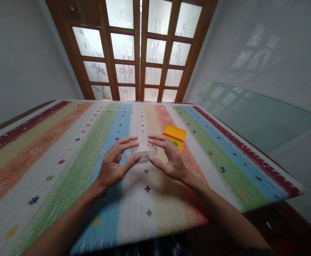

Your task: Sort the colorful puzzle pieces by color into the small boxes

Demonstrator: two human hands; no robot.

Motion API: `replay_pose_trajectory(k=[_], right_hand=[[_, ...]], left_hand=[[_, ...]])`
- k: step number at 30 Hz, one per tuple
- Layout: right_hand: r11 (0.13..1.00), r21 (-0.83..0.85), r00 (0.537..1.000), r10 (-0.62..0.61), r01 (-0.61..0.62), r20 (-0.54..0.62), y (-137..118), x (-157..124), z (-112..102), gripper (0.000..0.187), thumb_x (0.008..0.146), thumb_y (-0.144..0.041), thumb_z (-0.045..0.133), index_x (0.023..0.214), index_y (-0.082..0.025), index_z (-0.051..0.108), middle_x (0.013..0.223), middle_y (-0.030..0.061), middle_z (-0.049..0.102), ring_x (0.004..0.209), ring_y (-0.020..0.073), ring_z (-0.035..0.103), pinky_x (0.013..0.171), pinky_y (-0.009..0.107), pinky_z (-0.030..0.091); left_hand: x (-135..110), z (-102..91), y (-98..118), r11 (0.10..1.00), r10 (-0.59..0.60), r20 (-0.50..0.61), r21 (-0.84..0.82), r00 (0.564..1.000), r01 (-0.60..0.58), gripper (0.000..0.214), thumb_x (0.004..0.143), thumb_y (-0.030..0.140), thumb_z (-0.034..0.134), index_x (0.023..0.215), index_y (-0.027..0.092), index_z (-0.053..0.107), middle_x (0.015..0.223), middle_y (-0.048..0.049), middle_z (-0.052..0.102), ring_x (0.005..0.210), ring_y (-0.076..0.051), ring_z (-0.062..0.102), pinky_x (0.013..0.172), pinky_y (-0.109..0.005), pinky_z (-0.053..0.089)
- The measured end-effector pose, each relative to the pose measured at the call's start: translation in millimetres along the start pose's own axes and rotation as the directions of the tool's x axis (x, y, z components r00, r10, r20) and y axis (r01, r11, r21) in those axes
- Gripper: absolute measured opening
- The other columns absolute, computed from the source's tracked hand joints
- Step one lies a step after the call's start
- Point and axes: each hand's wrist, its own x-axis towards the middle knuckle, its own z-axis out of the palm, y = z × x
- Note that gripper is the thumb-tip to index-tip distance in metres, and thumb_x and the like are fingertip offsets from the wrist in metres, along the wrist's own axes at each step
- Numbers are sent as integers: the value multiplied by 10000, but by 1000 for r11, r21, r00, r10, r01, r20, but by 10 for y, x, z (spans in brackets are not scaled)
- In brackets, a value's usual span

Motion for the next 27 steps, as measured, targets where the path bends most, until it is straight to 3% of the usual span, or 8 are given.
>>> replay_pose_trajectory(k=[6,10,17,27], right_hand=[[992,67,994,106,-108,28,154,70,38,454,915,-342,696,1342,-290,550,1294,82,645,1169,240,628,986,438,555],[993,24,992,112,-114,62,277,166,42,461,886,-326,735,1316,-278,575,1264,75,666,1139,241,644,993,446,544],[996,-66,988,66,-57,138,457,222,79,310,904,-302,716,1206,-257,659,1296,82,681,1212,241,623,1058,468,480],[993,-62,975,108,-97,197,596,182,113,310,932,-349,675,1230,-268,680,1351,105,657,1290,254,574,1109,494,415]], left_hand=[[34,-77,-142,995,-41,14,96,999,40,402,855,335,760,1242,251,692,1424,-118,606,1331,-289,562,1163,-468,437],[45,-128,-262,983,-40,38,181,998,32,486,899,328,707,1364,236,601,1448,-119,596,1345,-267,560,1195,-464,397],[91,-163,-289,927,-59,70,374,996,29,368,933,381,636,1260,215,643,1425,-120,621,1315,-273,592,1156,-510,433],[82,-156,-416,910,-107,92,411,990,60,373,940,412,610,1255,214,640,1451,-125,598,1311,-290,595,1147,-537,432]])
